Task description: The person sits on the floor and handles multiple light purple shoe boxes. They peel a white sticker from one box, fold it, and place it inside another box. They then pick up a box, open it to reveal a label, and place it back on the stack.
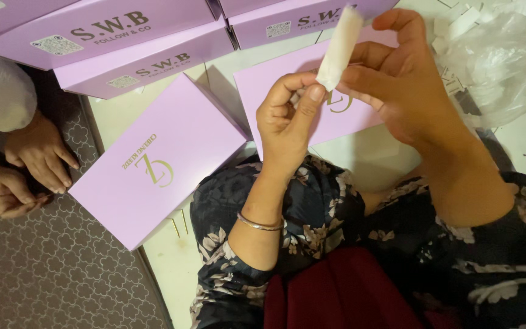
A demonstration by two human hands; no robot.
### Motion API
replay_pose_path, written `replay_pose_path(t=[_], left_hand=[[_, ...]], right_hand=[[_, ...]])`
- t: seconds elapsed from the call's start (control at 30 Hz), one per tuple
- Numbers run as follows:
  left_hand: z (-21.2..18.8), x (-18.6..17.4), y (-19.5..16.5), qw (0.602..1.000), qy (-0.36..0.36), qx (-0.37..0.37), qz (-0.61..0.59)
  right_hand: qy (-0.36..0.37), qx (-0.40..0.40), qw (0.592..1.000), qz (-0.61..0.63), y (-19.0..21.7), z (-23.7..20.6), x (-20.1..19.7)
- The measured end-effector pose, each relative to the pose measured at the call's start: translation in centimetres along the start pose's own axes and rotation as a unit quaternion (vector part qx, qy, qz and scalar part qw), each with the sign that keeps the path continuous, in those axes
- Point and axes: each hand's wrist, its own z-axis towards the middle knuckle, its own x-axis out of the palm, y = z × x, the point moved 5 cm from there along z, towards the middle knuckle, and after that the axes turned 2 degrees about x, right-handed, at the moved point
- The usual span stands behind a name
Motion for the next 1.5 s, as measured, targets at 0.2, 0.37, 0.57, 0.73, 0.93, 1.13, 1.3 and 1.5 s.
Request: replay_pose_path(t=[0.2, 0.37, 0.57, 0.73, 0.93, 1.13, 1.3, 1.5], left_hand=[[0.4, 0.0, -0.3, 0.999, 0.035, -0.023, -0.007], [0.7, -0.2, -0.8, 0.999, 0.021, -0.019, 0.046], [0.8, -0.5, -0.5, 0.998, 0.008, -0.032, 0.06], [0.9, -0.6, -0.1, 0.997, 0.028, -0.056, 0.034], [1.0, -0.3, -0.7, 0.998, 0.046, -0.036, 0.018], [1.0, -0.4, -0.6, 0.999, 0.037, -0.028, 0.005], [1.0, -0.8, 0.0, 1.0, 0.015, -0.006, 0.01], [1.1, -1.1, -0.1, 0.999, -0.02, 0.033, 0.016]], right_hand=[[-0.033, -0.103, 0.983, -0.147, 1.6, -0.9, 0.2], [0.032, -0.159, 0.967, -0.196, 2.1, -1.5, 0.9], [0.049, -0.157, 0.961, -0.223, 2.0, -1.8, 1.6], [0.037, -0.122, 0.972, -0.198, 2.1, -1.4, 1.4], [0.04, -0.135, 0.97, -0.197, 2.3, -1.3, 1.3], [0.048, -0.148, 0.968, -0.198, 2.6, -1.2, 1.7], [0.019, -0.27, 0.913, -0.305, 3.3, -1.7, 2.1], [-0.002, -0.369, 0.813, -0.45, 3.2, -2.5, 2.7]])
